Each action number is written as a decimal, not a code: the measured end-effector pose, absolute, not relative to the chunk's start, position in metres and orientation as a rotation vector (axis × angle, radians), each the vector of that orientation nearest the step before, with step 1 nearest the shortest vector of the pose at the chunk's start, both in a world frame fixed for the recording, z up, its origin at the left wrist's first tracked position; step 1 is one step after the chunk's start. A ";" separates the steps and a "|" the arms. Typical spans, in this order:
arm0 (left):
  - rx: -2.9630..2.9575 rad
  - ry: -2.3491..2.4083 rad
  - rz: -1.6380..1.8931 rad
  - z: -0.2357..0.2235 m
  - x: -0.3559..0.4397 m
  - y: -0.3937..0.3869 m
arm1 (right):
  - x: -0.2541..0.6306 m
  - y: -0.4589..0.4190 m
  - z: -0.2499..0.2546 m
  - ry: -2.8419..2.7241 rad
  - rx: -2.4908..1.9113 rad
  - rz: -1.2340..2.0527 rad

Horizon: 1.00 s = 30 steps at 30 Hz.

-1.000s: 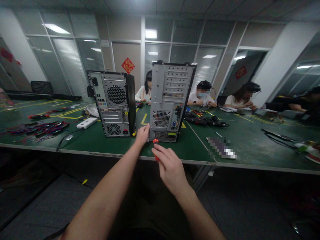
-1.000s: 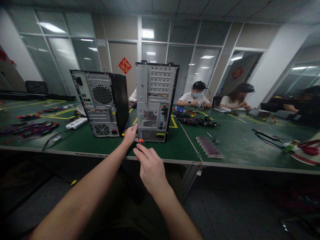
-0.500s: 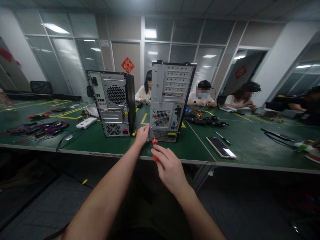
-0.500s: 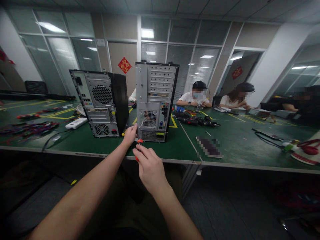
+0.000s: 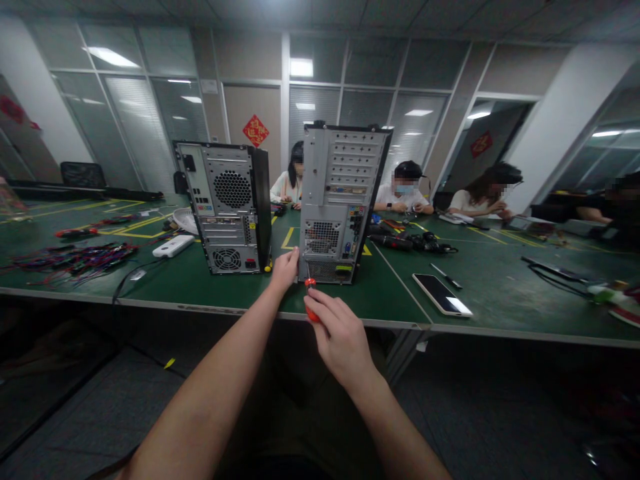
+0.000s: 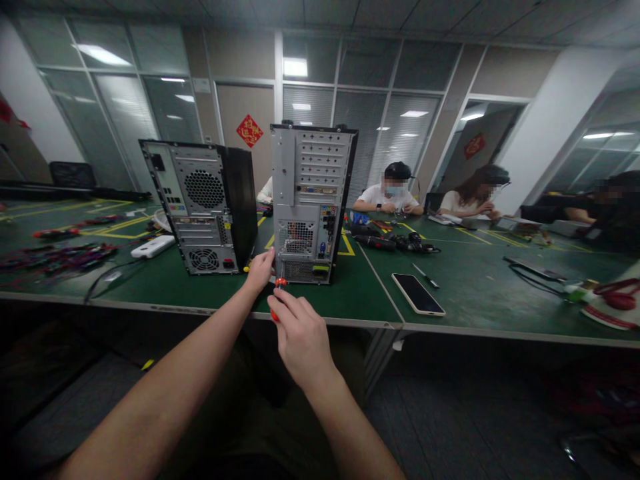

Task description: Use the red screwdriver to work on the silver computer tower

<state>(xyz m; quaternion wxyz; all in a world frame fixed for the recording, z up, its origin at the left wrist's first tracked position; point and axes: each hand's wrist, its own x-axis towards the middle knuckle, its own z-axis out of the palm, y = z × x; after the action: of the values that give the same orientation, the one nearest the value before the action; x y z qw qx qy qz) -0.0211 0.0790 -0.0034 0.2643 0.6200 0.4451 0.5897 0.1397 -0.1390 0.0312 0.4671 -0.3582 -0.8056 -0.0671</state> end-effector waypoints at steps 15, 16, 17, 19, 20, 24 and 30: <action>1.674 1.199 1.606 -0.004 -0.021 0.080 | 0.139 -0.138 0.030 -1.951 -0.835 -0.111; 1.674 1.201 1.603 -0.004 -0.021 0.080 | 0.139 -0.137 0.029 -1.914 -0.837 -0.095; 1.674 1.203 1.600 -0.004 -0.021 0.080 | 0.138 -0.136 0.027 -1.879 -0.843 -0.082; 1.676 1.203 1.597 -0.004 -0.021 0.080 | 0.138 -0.135 0.026 -1.833 -0.861 -0.070; 1.677 1.204 1.597 -0.004 -0.021 0.080 | 0.138 -0.135 0.026 -1.824 -0.865 -0.072; 1.685 1.207 1.602 -0.004 -0.021 0.080 | 0.139 -0.137 0.029 -1.921 -0.840 -0.114; 1.690 1.198 1.613 -0.003 -0.021 0.079 | 0.139 -0.137 0.028 -1.943 -0.848 -0.121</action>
<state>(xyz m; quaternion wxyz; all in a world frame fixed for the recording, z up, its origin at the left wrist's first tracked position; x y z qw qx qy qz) -0.0207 0.0790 -0.0035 0.2554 0.6223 0.4411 0.5941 0.1385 -0.1367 0.0285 0.4872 -0.3489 -0.7990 -0.0499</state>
